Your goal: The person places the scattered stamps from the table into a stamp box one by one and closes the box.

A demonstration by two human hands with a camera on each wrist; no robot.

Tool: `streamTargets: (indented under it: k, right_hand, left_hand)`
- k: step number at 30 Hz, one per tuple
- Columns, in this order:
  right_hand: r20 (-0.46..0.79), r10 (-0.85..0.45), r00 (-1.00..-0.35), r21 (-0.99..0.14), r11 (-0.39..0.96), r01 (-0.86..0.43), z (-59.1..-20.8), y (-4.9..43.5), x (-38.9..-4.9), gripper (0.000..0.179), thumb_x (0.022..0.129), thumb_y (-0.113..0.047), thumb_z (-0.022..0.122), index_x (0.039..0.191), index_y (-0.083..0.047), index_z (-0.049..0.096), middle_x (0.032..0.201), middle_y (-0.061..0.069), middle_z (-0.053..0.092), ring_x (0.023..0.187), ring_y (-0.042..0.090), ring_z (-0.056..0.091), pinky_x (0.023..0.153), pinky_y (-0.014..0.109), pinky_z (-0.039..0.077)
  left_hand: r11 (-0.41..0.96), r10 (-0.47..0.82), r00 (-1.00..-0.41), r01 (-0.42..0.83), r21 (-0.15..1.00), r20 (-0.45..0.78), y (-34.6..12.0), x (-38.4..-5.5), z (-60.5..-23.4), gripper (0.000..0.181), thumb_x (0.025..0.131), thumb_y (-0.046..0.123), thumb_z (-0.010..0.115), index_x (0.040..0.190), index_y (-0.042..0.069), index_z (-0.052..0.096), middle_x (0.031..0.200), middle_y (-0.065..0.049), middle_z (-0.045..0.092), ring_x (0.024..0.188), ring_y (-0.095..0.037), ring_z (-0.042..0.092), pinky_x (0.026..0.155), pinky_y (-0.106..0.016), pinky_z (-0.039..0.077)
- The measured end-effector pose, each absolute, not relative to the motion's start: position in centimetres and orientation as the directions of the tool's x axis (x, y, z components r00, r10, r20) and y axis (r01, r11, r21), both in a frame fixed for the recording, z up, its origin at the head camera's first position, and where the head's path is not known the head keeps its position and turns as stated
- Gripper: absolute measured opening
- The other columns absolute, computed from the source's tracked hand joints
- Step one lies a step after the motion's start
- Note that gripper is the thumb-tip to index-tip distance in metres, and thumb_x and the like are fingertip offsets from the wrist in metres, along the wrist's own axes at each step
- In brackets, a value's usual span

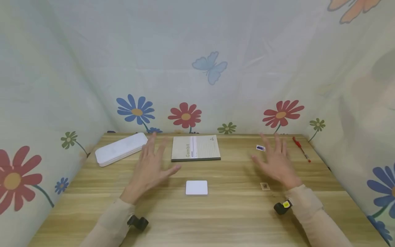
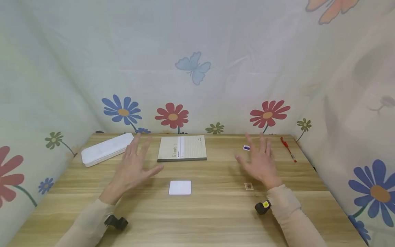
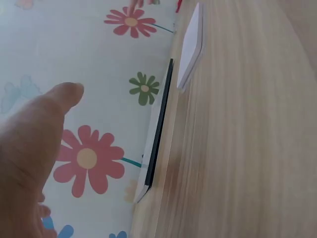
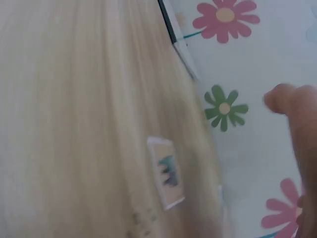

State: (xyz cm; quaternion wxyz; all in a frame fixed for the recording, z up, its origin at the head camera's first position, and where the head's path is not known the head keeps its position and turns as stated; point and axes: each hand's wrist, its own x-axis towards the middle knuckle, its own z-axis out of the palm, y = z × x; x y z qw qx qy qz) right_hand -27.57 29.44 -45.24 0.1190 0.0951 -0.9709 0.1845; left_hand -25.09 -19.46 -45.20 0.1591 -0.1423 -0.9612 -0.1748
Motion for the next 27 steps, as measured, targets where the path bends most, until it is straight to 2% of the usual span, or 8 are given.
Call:
streamTargets:
  k: [3,6,12,15,18,21,27]
  right_hand:
    - [0.307,-0.138,-0.942,-0.441,0.856,-0.269,-46.2,30.3,-28.2,0.095,0.108,-0.049,0.068,0.179,-0.021,0.012,0.178,0.037,0.005,0.161,0.069,0.005,0.112,0.093,0.022]
    - [0.341,-0.122,-0.932,-0.524,0.799,-0.296,-47.2,31.0,-28.6,0.094,0.107,-0.038,0.072,0.178,-0.015,0.015,0.175,0.037,0.017,0.160,0.064,0.014,0.115,0.090,0.024]
    - [0.353,-0.105,-0.930,-0.606,0.731,-0.313,-49.2,32.3,-29.4,0.090,0.108,-0.028,0.072,0.176,-0.005,0.017,0.167,0.037,0.031,0.150,0.060,0.037,0.117,0.080,0.034]
    - [0.367,-0.084,-0.926,-0.652,0.687,-0.321,-50.1,33.0,-30.1,0.085,0.107,-0.021,0.074,0.173,0.001,0.023,0.155,0.039,0.040,0.138,0.058,0.049,0.111,0.075,0.043]
    - [0.376,-0.062,-0.924,-0.685,0.653,-0.323,-50.7,33.5,-30.9,0.080,0.107,-0.016,0.074,0.170,0.004,0.028,0.148,0.039,0.046,0.131,0.055,0.055,0.106,0.069,0.048]
    - [0.374,-0.054,-0.926,-0.697,0.642,-0.319,-50.9,34.1,-31.5,0.077,0.106,-0.014,0.075,0.167,0.007,0.032,0.145,0.038,0.049,0.128,0.055,0.059,0.104,0.068,0.050]
    - [0.348,-0.080,-0.934,-0.654,0.694,-0.303,-50.7,35.3,-32.7,0.077,0.104,-0.017,0.079,0.164,0.008,0.038,0.141,0.038,0.054,0.120,0.054,0.066,0.102,0.068,0.053]
  left_hand:
    - [0.861,0.254,-0.887,0.389,0.328,0.386,-19.3,-24.8,-45.0,0.103,0.097,0.073,0.072,0.175,0.019,0.032,0.183,-0.021,0.019,0.164,-0.050,0.029,0.126,-0.073,0.031]
    - [0.826,0.273,-0.872,0.429,0.366,0.407,-19.2,-24.4,-45.0,0.092,0.099,0.066,0.073,0.170,0.016,0.043,0.173,-0.020,0.042,0.156,-0.045,0.044,0.121,-0.071,0.039]
    - [0.749,0.330,-0.871,0.476,0.460,0.363,-18.3,-23.5,-45.9,0.072,0.101,0.052,0.079,0.162,0.019,0.056,0.153,-0.011,0.063,0.143,-0.035,0.058,0.118,-0.064,0.046]
    - [0.733,0.355,-0.880,0.471,0.490,0.315,-17.6,-23.2,-46.9,0.067,0.100,0.048,0.082,0.156,0.019,0.060,0.138,-0.005,0.068,0.130,-0.028,0.063,0.113,-0.058,0.051]
    - [0.732,0.371,-0.892,0.452,0.510,0.258,-17.2,-22.9,-47.8,0.069,0.096,0.054,0.083,0.153,0.021,0.063,0.130,0.000,0.068,0.122,-0.021,0.063,0.110,-0.053,0.052]
    - [0.722,0.393,-0.890,0.455,0.521,0.232,-17.1,-22.8,-48.4,0.075,0.092,0.063,0.083,0.152,0.022,0.065,0.130,0.001,0.067,0.120,-0.018,0.063,0.108,-0.051,0.053]
    - [0.706,0.446,-0.851,0.525,0.476,0.277,-17.1,-23.0,-49.7,0.086,0.083,0.074,0.086,0.148,0.021,0.068,0.137,0.002,0.066,0.129,-0.020,0.060,0.115,-0.056,0.048]
